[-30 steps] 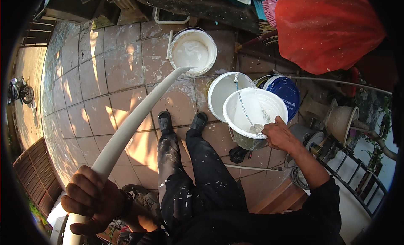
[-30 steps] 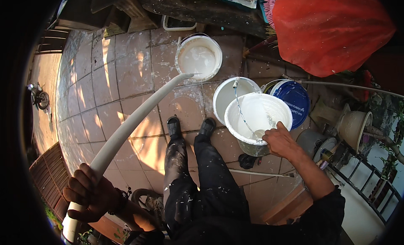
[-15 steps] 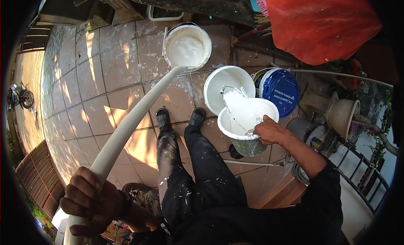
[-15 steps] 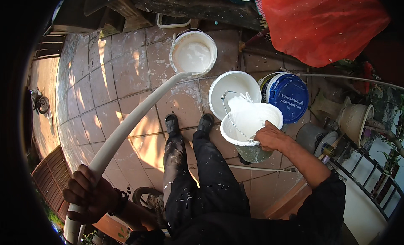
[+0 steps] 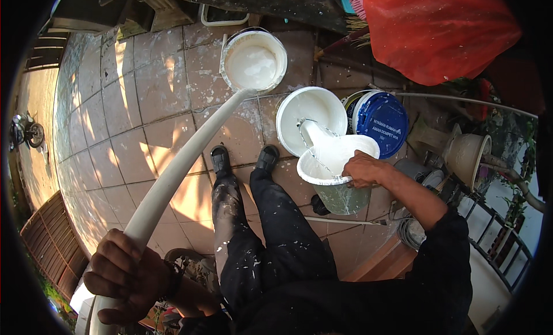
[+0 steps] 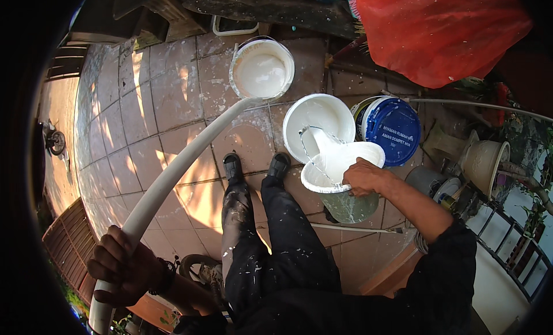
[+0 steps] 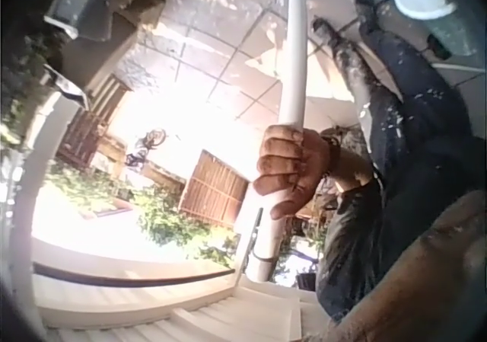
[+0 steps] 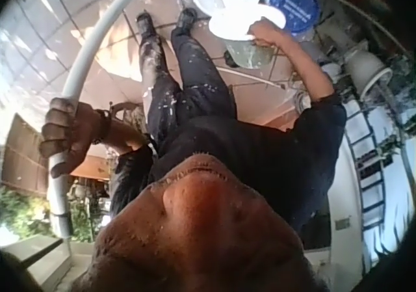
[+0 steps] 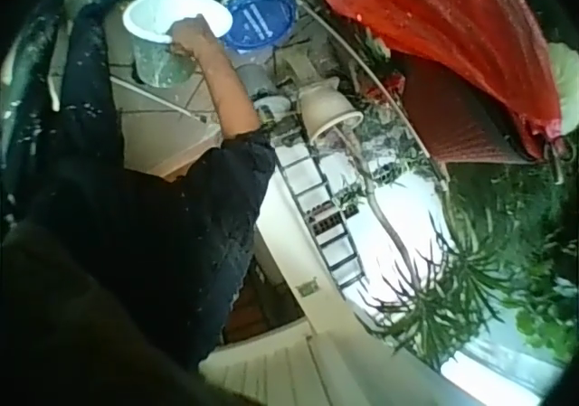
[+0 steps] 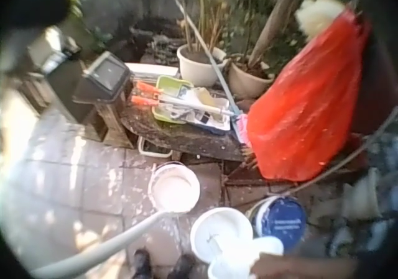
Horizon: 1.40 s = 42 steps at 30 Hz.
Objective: Pouring paint into buckets and stirring the mixture with a pipe.
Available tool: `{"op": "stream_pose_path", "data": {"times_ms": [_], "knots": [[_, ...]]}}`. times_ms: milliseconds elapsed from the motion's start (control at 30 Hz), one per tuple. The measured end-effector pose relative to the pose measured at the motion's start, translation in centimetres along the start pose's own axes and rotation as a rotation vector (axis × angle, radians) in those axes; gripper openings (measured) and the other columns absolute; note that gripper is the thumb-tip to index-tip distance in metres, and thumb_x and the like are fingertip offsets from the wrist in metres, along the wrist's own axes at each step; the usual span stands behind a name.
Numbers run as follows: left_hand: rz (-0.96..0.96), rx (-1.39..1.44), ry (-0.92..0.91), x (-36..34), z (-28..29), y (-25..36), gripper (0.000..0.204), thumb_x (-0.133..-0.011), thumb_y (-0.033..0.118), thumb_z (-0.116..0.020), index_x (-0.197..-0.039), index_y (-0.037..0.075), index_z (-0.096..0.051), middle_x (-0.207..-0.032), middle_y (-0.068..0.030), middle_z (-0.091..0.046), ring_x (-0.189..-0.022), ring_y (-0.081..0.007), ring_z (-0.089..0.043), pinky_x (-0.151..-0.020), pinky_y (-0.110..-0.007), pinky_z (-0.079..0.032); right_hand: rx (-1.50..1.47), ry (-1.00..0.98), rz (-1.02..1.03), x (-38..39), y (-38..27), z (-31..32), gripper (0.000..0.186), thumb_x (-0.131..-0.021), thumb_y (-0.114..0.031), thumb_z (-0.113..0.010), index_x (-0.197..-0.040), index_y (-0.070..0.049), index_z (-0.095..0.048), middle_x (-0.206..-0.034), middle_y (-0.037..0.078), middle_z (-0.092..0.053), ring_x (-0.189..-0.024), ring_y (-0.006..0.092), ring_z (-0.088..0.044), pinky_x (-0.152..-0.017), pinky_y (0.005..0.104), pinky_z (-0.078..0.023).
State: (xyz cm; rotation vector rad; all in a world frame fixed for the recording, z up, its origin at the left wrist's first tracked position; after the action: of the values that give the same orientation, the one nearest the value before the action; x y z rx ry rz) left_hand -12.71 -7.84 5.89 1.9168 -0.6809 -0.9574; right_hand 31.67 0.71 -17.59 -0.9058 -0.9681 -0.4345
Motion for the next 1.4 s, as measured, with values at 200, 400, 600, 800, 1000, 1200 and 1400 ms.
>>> {"op": "stream_pose_path", "data": {"times_ms": [200,400,600,800,1000,1200,1400], "knots": [[-0.01,0.013,-0.001,0.3,0.4,0.4,0.047,-0.097,0.053,-0.056,-0.068,0.02,-0.039,-0.061,0.0066,-0.033,-0.055,-0.0091,-0.034,-0.061,-0.029,-0.036,-0.01,-0.062,0.052,-2.0,0.9,2.8,0.026,-0.078,-0.029,-0.077,-0.093,-0.008,-0.076,-0.085,0.014,-0.074,-0.089,0.034,-0.07,-0.083,0.0459,-0.05],[-0.011,0.019,0.005,0.5,0.6,0.4,0.047,-0.097,0.053,-0.056,-0.068,0.02,-0.039,-0.061,0.0064,-0.033,-0.055,-0.0091,-0.034,-0.061,-0.029,-0.036,0.027,-0.061,0.081,-3.0,-0.1,2.4,0.023,-0.076,-0.024,-0.075,-0.091,-0.007,-0.075,-0.086,0.016,-0.074,-0.087,0.0351,-0.071,-0.085,0.0482,-0.052],[-0.001,0.037,0.024,0.4,0.6,0.1,0.047,-0.097,0.053,-0.057,-0.068,0.02,-0.038,-0.06,0.0062,-0.032,-0.056,-0.0092,-0.034,-0.061,-0.029,-0.036,0.214,0.231,-0.014,-0.3,-3.1,-3.1,0.011,-0.069,-0.009,-0.067,-0.076,-0.003,-0.074,-0.08,0.017,-0.072,-0.078,0.0337,-0.07,-0.094,0.0447,-0.044],[0.007,0.036,0.004,0.2,0.7,-0.1,0.048,-0.097,0.053,-0.056,-0.069,0.02,-0.037,-0.062,0.006,-0.032,-0.057,-0.0093,-0.033,-0.063,-0.029,-0.035,0.278,0.508,-0.048,1.7,-4.6,-4.2,0.009,-0.074,-0.007,-0.065,-0.07,-0.006,-0.073,-0.074,0.013,-0.07,-0.073,0.0256,-0.068,-0.096,0.0421,-0.042],[0.011,0.001,0.005,0.1,0.3,-0.2,0.046,-0.098,0.051,-0.054,-0.069,0.019,-0.037,-0.063,0.006,-0.032,-0.057,-0.0091,-0.032,-0.063,-0.029,-0.034,0.289,0.56,-0.095,3.2,-5.2,-5.2,0.009,-0.075,-0.007,-0.065,-0.075,-0.006,-0.074,-0.08,0.013,-0.069,-0.077,0.0246,-0.067,-0.094,0.0397,-0.042],[0.022,0.012,-0.003,-0.1,1.0,-0.1,0.047,-0.098,0.051,-0.053,-0.069,0.019,-0.036,-0.063,0.0062,-0.033,-0.058,-0.0092,-0.032,-0.064,-0.03,-0.033,0.292,0.635,-0.125,4.8,-6.1,-5.2,0.009,-0.077,-0.008,-0.065,-0.082,-0.006,-0.072,-0.083,0.01,-0.065,-0.08,0.0223,-0.064,-0.086,0.0383,-0.041],[0.023,0.045,0.004,-0.7,1.8,-0.2,0.047,-0.098,0.052,-0.053,-0.068,0.02,-0.037,-0.063,0.0064,-0.033,-0.059,-0.0101,-0.033,-0.066,-0.031,-0.034,0.283,0.762,-0.094,4.8,-7.9,-4.3,0.008,-0.077,-0.006,-0.063,-0.083,-0.008,-0.067,-0.082,0.005,-0.057,-0.081,0.0197,-0.057,-0.078,0.0362,-0.039]]}}
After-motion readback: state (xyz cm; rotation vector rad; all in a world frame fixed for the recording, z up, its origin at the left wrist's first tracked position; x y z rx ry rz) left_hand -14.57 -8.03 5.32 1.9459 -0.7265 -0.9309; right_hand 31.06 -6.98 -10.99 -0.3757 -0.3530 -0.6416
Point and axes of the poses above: each hand's wrist, its own x-axis away from the middle knuckle, its own z-axis out of the back of the hand, y = z × x, the point moved 3 cm from there along -x, towards the middle knuckle
